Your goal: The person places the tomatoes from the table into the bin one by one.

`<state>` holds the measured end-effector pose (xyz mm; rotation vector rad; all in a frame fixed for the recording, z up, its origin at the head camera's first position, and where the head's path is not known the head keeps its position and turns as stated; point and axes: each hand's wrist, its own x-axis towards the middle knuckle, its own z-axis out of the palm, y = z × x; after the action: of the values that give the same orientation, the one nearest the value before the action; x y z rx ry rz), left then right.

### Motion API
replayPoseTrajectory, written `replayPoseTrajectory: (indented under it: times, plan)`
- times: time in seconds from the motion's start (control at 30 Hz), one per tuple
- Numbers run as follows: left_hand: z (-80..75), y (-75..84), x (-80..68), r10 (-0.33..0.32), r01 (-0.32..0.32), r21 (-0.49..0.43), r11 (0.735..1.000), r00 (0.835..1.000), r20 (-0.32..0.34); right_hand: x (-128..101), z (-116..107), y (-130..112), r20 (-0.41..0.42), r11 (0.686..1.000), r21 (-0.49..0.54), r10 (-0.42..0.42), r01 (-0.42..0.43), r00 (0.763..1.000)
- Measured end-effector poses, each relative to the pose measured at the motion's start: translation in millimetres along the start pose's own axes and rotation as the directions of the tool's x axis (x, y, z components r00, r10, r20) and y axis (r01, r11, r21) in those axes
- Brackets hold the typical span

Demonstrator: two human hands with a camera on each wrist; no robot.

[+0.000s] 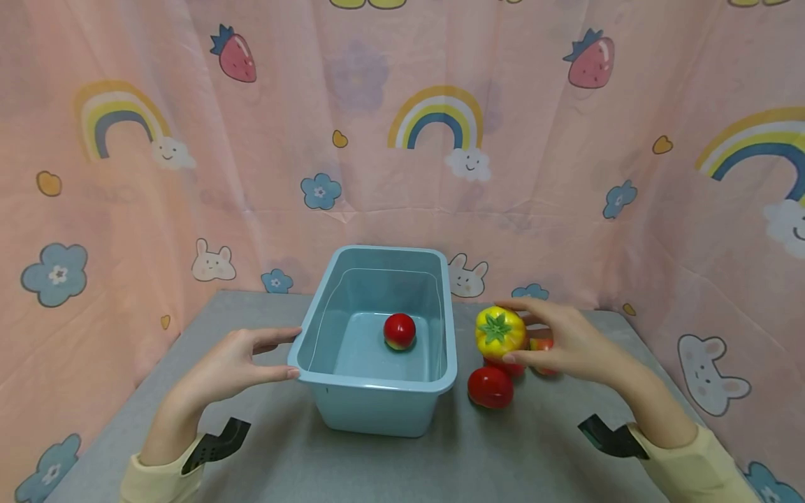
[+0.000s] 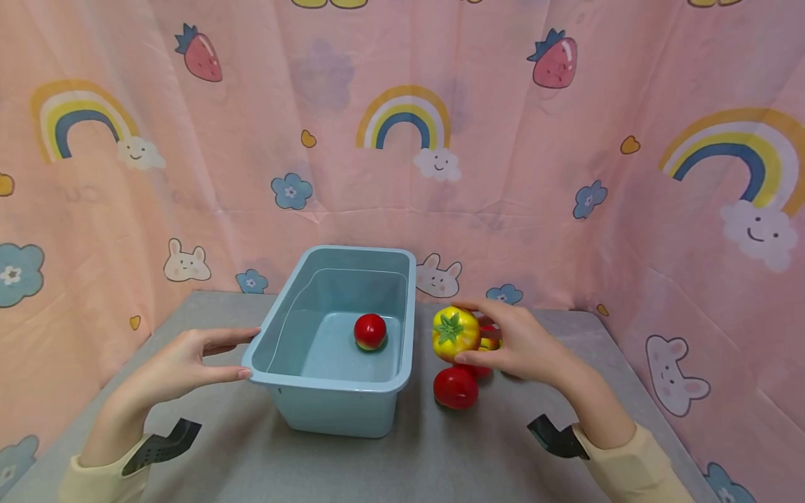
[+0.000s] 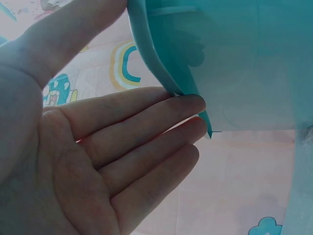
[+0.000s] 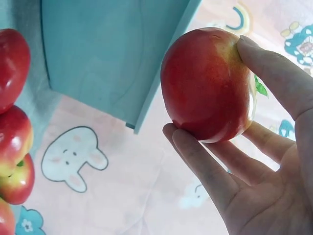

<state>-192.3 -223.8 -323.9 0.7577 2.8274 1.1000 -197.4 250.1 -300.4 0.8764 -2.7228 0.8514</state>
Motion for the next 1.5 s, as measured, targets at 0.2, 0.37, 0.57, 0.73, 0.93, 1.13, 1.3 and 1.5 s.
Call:
replayPoseTrajectory:
  times: [0.2, 0.37, 0.57, 0.73, 0.93, 1.13, 1.3, 1.5]
  plan:
    - [-0.1, -0.3, 0.2, 0.005, -0.005, -0.002, 1.000, 1.000, -0.007, 7.8, -1.9, -7.8, 0.008, 0.999, -0.023, -0.040, 0.040, 0.999]
    - [-0.3, -0.1, -0.1, 0.006, -0.006, 0.004, 1.000, 1.000, -0.006, 15.1, -1.4, -14.9, 0.028, 0.999, -0.007, -0.048, 0.048, 0.998]
    - [-0.6, 0.5, -0.2, 0.001, -0.001, 0.005, 1.000, 1.000, 0.001, 22.9, 0.4, -20.2, 0.033, 0.998, -0.003, -0.066, 0.066, 0.997]
    - [-0.7, 0.1, 0.8, 0.012, -0.012, 0.015, 1.000, 1.000, -0.007, 28.4, -0.5, -26.5, 0.034, 0.997, -0.011, -0.082, 0.083, 0.996]
    - [-0.6, -1.4, 1.1, 0.019, -0.019, 0.013, 1.000, 1.000, -0.015, 36.0, -0.2, -35.0, 0.037, 0.996, 0.013, -0.088, 0.088, 0.995]
    - [-0.8, -1.6, 1.1, 0.015, -0.015, 0.009, 1.000, 1.000, -0.010, 43.2, 0.8, -40.0, 0.058, 0.994, 0.071, -0.088, 0.084, 0.994]
    - [-0.5, -2.4, 1.1, 0.014, -0.014, 0.015, 1.000, 1.000, -0.015, 49.4, 1.3, -42.9, 0.071, 0.992, 0.079, -0.104, 0.098, 0.992]
    - [-0.4, -2.5, 0.9, 0.019, -0.019, 0.012, 1.000, 1.000, -0.017, 56.4, 1.7, -47.8, 0.074, 0.989, 0.064, -0.140, 0.135, 0.987]
